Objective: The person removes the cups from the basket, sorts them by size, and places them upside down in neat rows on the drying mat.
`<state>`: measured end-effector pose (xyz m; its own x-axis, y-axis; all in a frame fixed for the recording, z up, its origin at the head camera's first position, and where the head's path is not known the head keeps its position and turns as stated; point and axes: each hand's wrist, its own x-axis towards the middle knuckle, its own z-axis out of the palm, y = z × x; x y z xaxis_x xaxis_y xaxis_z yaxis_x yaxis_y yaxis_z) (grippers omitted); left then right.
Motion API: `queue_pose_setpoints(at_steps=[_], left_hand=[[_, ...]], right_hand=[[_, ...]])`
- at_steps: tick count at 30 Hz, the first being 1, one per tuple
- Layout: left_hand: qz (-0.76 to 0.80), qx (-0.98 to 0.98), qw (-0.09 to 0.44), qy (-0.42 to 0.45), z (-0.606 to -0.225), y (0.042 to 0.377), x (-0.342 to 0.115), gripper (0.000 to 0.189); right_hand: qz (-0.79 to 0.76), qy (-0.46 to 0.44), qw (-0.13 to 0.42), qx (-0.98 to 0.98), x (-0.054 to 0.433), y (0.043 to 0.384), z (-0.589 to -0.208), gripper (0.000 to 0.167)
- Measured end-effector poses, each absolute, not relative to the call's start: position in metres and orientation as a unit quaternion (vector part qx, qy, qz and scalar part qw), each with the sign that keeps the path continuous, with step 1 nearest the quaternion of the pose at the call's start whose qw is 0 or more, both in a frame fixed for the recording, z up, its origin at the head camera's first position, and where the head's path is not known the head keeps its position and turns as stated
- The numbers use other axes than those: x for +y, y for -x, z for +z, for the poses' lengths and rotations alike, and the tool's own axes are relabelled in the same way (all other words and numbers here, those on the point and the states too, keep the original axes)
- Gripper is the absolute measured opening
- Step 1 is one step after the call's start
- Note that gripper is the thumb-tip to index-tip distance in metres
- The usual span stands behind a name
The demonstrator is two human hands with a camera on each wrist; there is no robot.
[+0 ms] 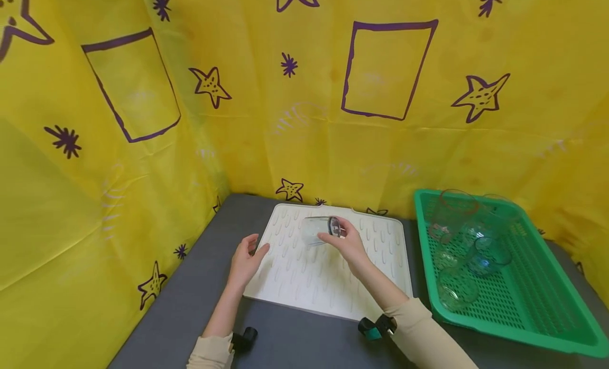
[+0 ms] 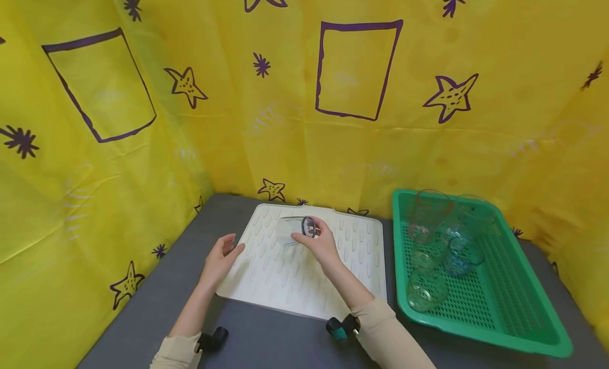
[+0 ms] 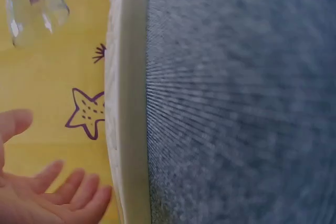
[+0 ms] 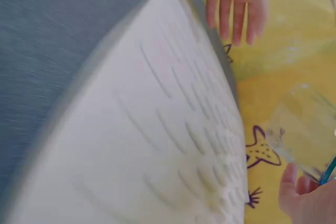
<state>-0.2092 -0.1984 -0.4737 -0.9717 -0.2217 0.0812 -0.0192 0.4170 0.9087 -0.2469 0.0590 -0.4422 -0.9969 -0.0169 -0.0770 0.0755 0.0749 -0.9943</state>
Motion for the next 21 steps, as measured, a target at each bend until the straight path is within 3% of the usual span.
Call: queue_pose_setpoints(at_steps=[12, 21], left_hand=[[-0.488, -0.868, 0.032, -0.089, -0.477, 0.206, -0.202, 0.064], [-0.496, -0.862, 0.024, -0.097, -0.479, 0.205, -0.203, 0.064]], right_hand=[[-0.585, -0.017, 0.006, 0.811, 0.013, 0.308, -0.451, 0.076], [-0.533, 0.02, -0.02, 0.845, -0.007, 0.328, -0.455, 0.074]])
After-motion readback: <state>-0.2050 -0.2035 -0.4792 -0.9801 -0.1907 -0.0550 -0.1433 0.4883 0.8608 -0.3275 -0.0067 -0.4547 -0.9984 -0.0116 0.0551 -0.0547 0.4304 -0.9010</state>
